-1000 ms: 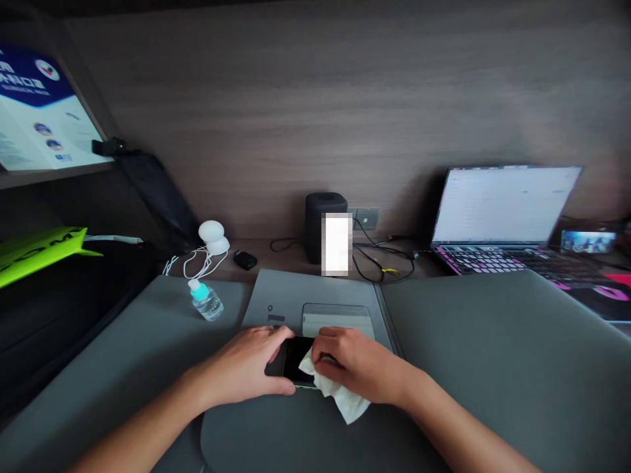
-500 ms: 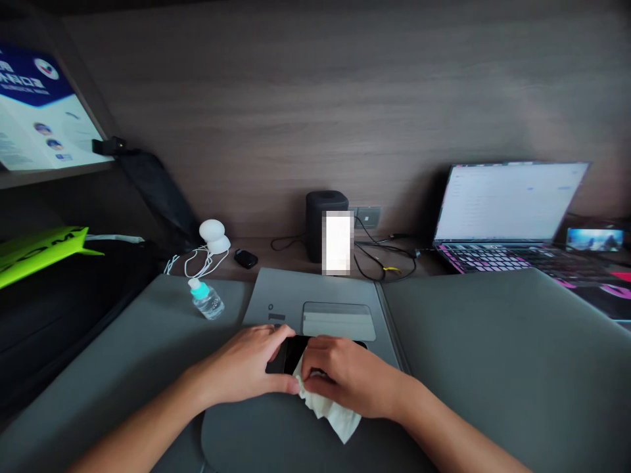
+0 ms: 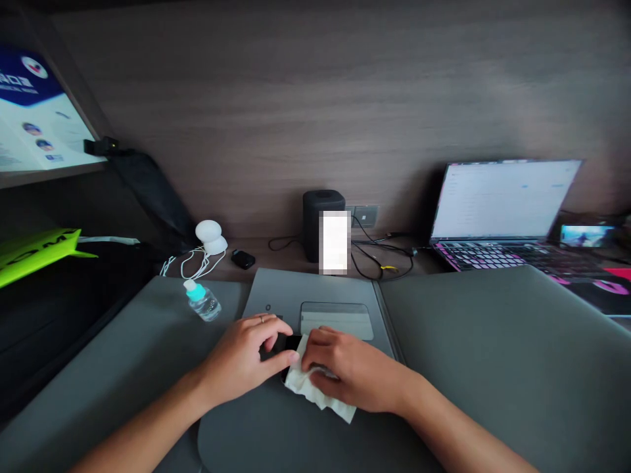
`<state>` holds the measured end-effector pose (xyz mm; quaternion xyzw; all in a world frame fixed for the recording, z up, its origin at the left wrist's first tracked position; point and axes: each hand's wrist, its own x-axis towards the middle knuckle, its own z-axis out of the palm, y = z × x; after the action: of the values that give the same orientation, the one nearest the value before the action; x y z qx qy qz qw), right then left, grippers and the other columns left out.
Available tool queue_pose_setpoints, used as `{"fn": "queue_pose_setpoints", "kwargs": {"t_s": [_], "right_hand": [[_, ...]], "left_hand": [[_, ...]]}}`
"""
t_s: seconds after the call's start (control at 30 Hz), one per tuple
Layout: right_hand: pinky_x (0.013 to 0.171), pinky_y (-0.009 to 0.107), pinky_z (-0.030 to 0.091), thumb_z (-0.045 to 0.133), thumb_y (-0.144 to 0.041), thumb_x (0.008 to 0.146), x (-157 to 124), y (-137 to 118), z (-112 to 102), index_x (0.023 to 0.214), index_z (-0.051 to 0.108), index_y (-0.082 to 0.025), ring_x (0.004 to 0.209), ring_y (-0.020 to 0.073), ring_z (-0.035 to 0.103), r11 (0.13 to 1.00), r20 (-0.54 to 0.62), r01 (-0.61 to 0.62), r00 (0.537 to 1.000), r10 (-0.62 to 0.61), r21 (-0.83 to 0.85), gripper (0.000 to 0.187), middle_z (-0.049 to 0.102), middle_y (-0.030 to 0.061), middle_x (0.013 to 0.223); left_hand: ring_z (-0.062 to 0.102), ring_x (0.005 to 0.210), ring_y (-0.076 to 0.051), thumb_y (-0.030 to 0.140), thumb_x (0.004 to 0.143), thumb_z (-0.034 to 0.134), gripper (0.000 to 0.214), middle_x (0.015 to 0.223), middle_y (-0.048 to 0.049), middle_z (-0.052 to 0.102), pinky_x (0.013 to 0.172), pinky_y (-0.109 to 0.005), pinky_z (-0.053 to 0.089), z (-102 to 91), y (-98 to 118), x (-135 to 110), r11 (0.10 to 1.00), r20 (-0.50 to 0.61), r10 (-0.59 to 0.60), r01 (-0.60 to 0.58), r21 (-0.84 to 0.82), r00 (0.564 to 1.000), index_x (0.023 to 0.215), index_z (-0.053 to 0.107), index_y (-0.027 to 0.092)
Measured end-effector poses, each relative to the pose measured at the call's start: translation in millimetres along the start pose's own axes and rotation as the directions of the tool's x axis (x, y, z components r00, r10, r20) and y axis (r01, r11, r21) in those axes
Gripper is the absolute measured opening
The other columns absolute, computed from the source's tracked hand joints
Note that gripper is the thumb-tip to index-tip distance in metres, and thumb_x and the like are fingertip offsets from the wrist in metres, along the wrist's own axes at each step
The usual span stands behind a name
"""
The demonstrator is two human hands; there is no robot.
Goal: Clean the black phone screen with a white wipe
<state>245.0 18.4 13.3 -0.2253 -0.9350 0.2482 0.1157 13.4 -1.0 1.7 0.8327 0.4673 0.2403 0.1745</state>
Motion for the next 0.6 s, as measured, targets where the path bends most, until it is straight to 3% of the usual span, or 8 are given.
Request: {"fn": "queue_pose_setpoints", "kwargs": {"t_s": [0.1, 0.2, 0.3, 0.47, 0.6], "right_hand": [[0.085, 0.028, 0.048, 0.055, -0.003, 0.085, -2.1, -1.7, -1.9, 0.104, 0.067, -0.016, 0.098, 0.0173, 0.058, 0.997, 0.018, 0.065, 0.998, -0.065, 0.034, 0.027, 0.062, 0.0078, 0.105], [0.089, 0.029, 0.049, 0.052, -0.005, 0.09, -2.4, -2.8, -3.2, 0.106, 0.067, -0.016, 0.101, 0.0171, 0.058, 0.993, -0.007, 0.106, 0.994, -0.106, 0.042, 0.025, 0.064, 0.0079, 0.106], [0.09, 0.032, 0.049, 0.051, -0.014, 0.095, -5.0, 0.6, -9.4, 0.113, 0.064, -0.017, 0.103, 0.0183, 0.059, 0.995, -0.101, 0.095, 0.991, -0.093, 0.014, 0.023, 0.065, 0.0087, 0.107], [0.091, 0.038, 0.05, 0.049, -0.024, 0.097, -14.8, 24.3, -27.9, 0.112, 0.063, -0.019, 0.104, 0.0224, 0.06, 0.985, -0.364, -0.126, 0.929, 0.074, -0.122, 0.021, 0.065, 0.0093, 0.109], [0.095, 0.045, 0.05, 0.054, -0.031, 0.094, -21.2, 50.2, -32.4, 0.121, 0.06, -0.017, 0.109, 0.0264, 0.06, 0.928, -0.434, -0.329, 0.871, 0.229, -0.172, 0.031, 0.064, 0.0115, 0.115]], "left_hand": [[0.057, 0.089, -0.02, 0.03, 0.085, 0.067, 0.023, 0.088, -0.0006, 0.058, 0.08, -0.033, 0.046, 2.2, 1.8, -0.6, 0.996, 0.084, 0.093, -0.093, -0.006, 0.992, 0.106, 0.062, 0.023], [0.055, 0.105, -0.026, 0.03, 0.078, 0.075, 0.037, 0.11, -0.0049, 0.059, 0.089, -0.038, 0.046, 4.7, 6.0, -1.1, 0.994, 0.172, 0.106, -0.111, 0.017, 0.979, 0.112, 0.06, 0.023], [0.054, 0.106, -0.025, 0.027, 0.079, 0.075, 0.034, 0.109, -0.0036, 0.058, 0.09, -0.038, 0.047, 3.7, 8.0, -0.6, 0.994, 0.205, 0.099, -0.107, 0.031, 0.974, 0.11, 0.063, 0.026], [0.056, 0.099, -0.022, 0.025, 0.087, 0.065, 0.019, 0.1, -0.0019, 0.06, 0.089, -0.037, 0.046, -2.7, -1.1, 1.2, 0.988, 0.187, 0.115, -0.133, 0.085, 0.976, 0.105, 0.068, 0.028], [0.059, 0.089, -0.02, 0.02, 0.091, 0.057, 0.013, 0.087, -0.0004, 0.063, 0.088, -0.037, 0.045, -8.5, -12.7, 5.0, 0.983, 0.121, 0.093, -0.11, 0.148, 0.988, 0.095, 0.068, 0.024]]}}
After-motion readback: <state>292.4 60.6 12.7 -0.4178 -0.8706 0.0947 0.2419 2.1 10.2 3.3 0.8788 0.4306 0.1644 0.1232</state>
